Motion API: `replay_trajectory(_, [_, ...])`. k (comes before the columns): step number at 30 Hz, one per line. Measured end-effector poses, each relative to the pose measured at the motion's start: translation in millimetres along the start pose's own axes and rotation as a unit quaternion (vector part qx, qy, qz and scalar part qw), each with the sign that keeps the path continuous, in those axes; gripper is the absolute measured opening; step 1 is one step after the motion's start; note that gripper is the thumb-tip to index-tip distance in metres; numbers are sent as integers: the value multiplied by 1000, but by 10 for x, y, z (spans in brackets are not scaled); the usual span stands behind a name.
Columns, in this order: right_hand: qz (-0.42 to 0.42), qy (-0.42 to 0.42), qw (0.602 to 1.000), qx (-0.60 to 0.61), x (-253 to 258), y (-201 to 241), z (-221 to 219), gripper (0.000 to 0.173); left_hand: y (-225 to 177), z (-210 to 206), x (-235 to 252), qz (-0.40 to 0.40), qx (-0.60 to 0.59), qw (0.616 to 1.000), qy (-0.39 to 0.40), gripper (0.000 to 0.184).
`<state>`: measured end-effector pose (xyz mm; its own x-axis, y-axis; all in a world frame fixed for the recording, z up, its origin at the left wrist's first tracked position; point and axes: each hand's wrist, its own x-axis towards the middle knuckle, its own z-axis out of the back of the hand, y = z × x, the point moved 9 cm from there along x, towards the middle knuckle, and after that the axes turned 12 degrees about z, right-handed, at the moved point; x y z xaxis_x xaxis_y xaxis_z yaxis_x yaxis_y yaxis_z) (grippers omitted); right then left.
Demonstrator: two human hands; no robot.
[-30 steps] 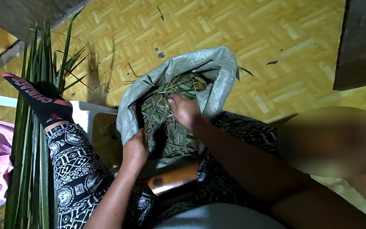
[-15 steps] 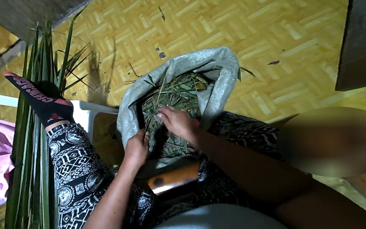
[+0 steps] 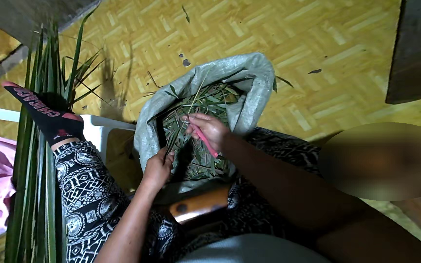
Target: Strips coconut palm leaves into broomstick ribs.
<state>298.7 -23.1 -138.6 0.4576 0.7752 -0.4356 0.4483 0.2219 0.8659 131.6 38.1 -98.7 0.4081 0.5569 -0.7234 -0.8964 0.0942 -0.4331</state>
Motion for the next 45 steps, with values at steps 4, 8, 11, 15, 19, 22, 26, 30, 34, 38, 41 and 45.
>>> replay_trajectory(4, [75, 29, 973, -217, -69, 175, -14, 37, 8, 32, 18, 13, 21, 1000, -12, 35])
replay_trajectory(8, [179, 132, 899, -376, -326, 196, -353, 36, 23, 38, 57, 31, 49, 998, -28, 37])
replay_trajectory(11, [191, 209, 865, -414, -456, 109, -541, 38, 14, 41, 74, 30, 58, 997, -39, 36])
replay_trajectory(15, [194, 220, 855, -428, -467, 65, -569, 39, 4, -13, 92, 41, 92, 994, -45, 38])
replay_trajectory(19, [167, 232, 848, -446, -477, 40, -587, 41, -13, -32, 71, 58, 126, 989, -41, 37])
replay_trajectory(22, [159, 234, 846, -452, -491, 33, -590, 41, -12, -33, 71, 65, 127, 989, -38, 36])
replay_trajectory(26, [168, 237, 841, -456, -520, 27, -622, 41, 7, -36, 92, 63, 119, 990, -30, 36])
replay_trajectory(30, [149, 234, 824, -494, -509, 10, -635, 41, -30, -57, 56, 75, 151, 985, -31, 35])
replay_trajectory(34, [132, 220, 799, -544, -470, -9, -603, 43, -78, -103, 7, 84, 199, 976, -32, 36])
replay_trajectory(38, [164, 182, 768, -592, -430, 2, -549, 42, -223, -72, -113, 105, 228, 968, -18, 43])
replay_trajectory(41, [179, 138, 755, -615, -329, 48, -450, 40, -232, -53, -120, 92, 235, 967, -41, 42])
replay_trajectory(45, [139, 75, 768, -620, -141, 145, -201, 41, -128, -27, -67, 62, 222, 969, -89, 36])
